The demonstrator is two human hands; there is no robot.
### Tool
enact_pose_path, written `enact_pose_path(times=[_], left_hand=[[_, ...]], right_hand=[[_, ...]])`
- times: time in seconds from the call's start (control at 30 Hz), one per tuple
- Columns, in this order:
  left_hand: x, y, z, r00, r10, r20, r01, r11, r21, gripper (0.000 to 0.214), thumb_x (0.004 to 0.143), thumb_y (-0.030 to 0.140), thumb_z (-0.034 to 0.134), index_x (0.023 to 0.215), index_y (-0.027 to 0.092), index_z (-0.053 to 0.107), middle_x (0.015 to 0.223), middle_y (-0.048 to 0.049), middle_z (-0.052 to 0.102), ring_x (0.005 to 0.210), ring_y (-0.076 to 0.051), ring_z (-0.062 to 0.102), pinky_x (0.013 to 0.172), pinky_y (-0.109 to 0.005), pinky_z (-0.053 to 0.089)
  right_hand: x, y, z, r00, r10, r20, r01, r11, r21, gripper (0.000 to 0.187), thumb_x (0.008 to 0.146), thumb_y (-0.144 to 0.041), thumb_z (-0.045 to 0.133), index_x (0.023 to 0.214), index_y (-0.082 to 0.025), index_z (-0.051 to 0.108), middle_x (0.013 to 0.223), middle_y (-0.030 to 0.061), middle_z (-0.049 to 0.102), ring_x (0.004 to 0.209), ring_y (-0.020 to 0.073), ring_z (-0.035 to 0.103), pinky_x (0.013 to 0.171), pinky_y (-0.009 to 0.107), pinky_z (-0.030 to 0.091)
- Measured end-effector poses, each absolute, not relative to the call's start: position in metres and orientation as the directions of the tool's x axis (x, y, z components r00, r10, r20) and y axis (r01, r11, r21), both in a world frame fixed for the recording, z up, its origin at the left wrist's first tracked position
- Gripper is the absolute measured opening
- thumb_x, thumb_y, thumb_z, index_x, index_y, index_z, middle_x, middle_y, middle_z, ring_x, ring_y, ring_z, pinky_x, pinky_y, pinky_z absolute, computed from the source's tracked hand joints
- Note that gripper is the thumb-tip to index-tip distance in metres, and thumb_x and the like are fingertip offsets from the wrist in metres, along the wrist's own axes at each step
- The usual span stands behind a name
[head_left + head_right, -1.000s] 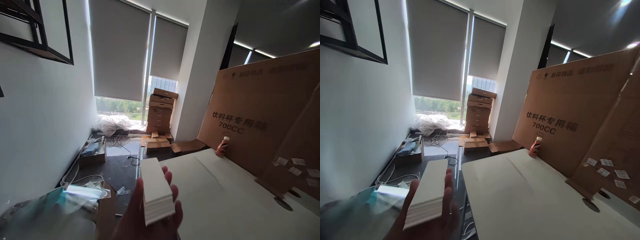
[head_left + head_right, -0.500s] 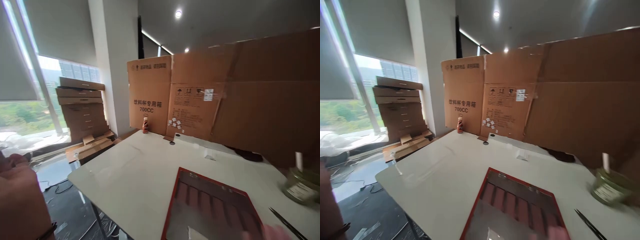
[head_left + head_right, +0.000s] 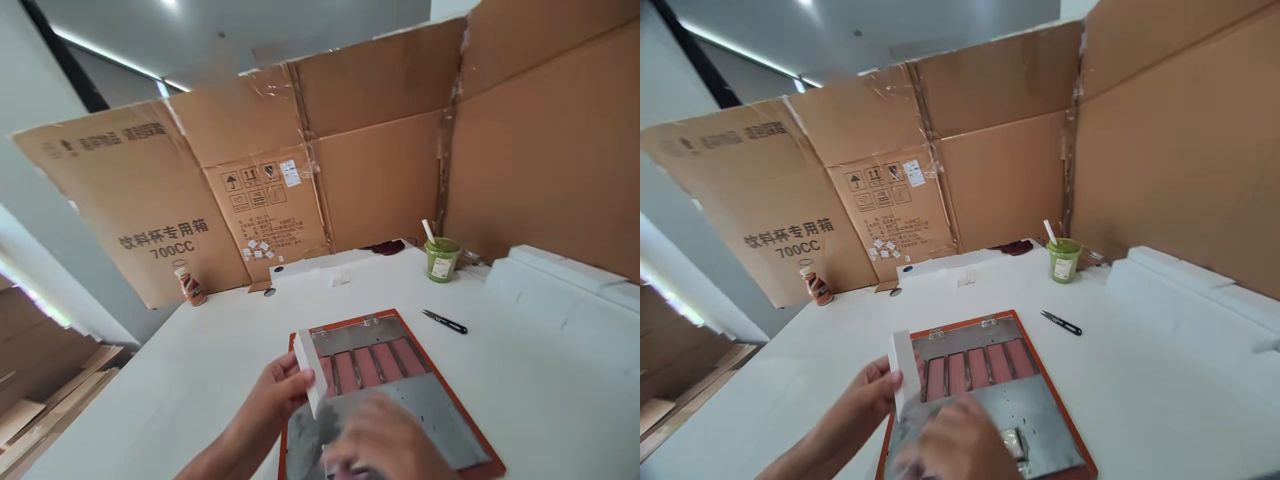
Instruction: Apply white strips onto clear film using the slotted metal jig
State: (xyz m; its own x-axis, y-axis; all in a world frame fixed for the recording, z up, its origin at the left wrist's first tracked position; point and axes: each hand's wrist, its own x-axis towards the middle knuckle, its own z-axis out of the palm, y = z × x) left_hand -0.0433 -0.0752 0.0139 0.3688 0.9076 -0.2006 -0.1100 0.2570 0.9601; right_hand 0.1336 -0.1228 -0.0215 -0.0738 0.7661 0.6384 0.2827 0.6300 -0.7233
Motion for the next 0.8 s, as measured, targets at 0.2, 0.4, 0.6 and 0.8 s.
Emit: enact_pose_path(times=[0.2, 0.4, 0.6, 0.8], left_hand=[[-0.038, -0.075, 0.001, 0.598, 0.717, -0.358, -0.054, 0.481, 0.875, 0.042, 0.065, 0.036, 0.082, 0.101, 0.017, 0.070, 0.094, -0.0073, 0.069, 0.089, -0.020, 0.062, 0.084, -0.027, 0.044], [-0.040, -0.063, -0.004, 0.607, 0.682, -0.409, -0.049, 0.546, 0.837, 0.045, 0.055, 0.038, 0.086, 0.091, 0.016, 0.072, 0.085, -0.0060, 0.068, 0.078, -0.018, 0.060, 0.076, -0.026, 0.044], [-0.051, -0.043, -0.007, 0.591, 0.736, -0.331, -0.085, 0.465, 0.881, 0.044, 0.070, 0.035, 0.077, 0.109, 0.016, 0.068, 0.095, -0.0088, 0.068, 0.085, -0.020, 0.061, 0.085, -0.031, 0.045], [-0.111, -0.006, -0.018, 0.197, 0.925, -0.326, 0.145, 0.301, 0.942, 0.041, 0.074, 0.044, 0.073, 0.105, 0.018, 0.067, 0.102, -0.0094, 0.067, 0.101, -0.026, 0.059, 0.091, -0.035, 0.041]], right_hand=[[0.169, -0.084, 0.004, -0.288, 0.842, 0.457, 0.449, 0.540, -0.712, 0.025, 0.088, -0.024, 0.059, 0.113, -0.026, 0.058, 0.106, 0.0020, 0.063, 0.101, 0.0193, 0.056, 0.087, 0.035, 0.046], [0.156, -0.057, 0.001, -0.429, 0.822, 0.376, 0.371, 0.540, -0.756, 0.019, 0.087, -0.027, 0.062, 0.107, -0.027, 0.062, 0.108, 0.0009, 0.061, 0.103, 0.0179, 0.055, 0.090, 0.034, 0.045], [0.155, -0.042, -0.011, -0.413, 0.846, 0.338, 0.371, 0.495, -0.786, 0.038, 0.088, -0.028, 0.060, 0.125, -0.032, 0.053, 0.122, 0.0008, 0.057, 0.115, 0.0189, 0.050, 0.098, 0.036, 0.043], [0.108, 0.010, -0.011, -0.488, 0.779, 0.393, 0.297, 0.571, -0.765, 0.026, 0.093, -0.031, 0.051, 0.118, -0.027, 0.056, 0.115, 0.0029, 0.059, 0.111, 0.0189, 0.050, 0.099, 0.039, 0.041]])
